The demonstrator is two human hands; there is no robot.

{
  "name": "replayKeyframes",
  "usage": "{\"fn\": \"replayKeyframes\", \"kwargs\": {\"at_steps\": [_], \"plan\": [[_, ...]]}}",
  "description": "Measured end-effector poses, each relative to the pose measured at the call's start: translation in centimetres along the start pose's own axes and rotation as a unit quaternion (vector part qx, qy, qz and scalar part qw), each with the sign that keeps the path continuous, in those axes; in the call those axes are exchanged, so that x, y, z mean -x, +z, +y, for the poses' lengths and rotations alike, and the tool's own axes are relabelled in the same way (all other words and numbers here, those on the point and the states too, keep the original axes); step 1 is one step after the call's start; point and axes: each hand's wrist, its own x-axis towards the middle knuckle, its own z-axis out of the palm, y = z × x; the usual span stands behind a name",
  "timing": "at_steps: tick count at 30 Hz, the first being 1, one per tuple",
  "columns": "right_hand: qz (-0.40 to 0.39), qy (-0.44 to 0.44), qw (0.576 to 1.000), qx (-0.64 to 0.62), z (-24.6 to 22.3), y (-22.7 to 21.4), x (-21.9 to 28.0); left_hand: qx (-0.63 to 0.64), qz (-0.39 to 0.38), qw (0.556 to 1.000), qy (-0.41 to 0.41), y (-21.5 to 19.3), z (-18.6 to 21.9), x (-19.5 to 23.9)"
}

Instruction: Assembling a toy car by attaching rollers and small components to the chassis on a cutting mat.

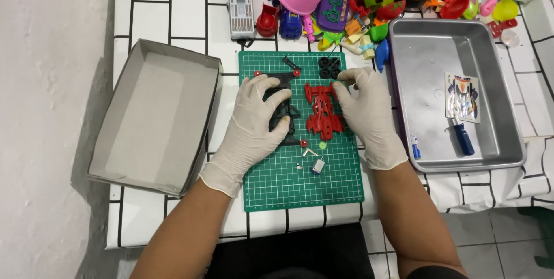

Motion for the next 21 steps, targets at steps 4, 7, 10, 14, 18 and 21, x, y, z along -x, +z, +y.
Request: {"fn": "replayKeyframes", "kwargs": {"at_steps": [4,7,10,14,18,21], "plan": [[0.057,-0.066,0.996,-0.013,-1.1,-0.6,0.6,0.030,-0.001,0.999,0.019,-1.0,1.2,-0.2],[0.083,-0.110,0.990,-0.036,-1.3,-1.2,0.9,0.039,-0.037,0.997,0.063,-1.0,2.3,0.1],[0.105,-0.124,0.985,-0.064,-1.4,-1.0,0.6,0.057,-0.071,0.991,0.099,-0.8,3.1,0.4],[0.107,-0.120,0.983,-0.090,-2.3,-1.5,0.6,0.024,-0.115,0.981,0.157,-0.5,3.4,0.8],[0.099,-0.120,0.984,-0.091,-2.5,-1.6,0.6,-0.027,-0.158,0.972,0.172,-0.3,3.5,1.2],[0.099,-0.133,0.981,-0.099,-2.6,-1.5,0.6,-0.049,-0.173,0.968,0.174,-0.3,3.6,1.2]]}}
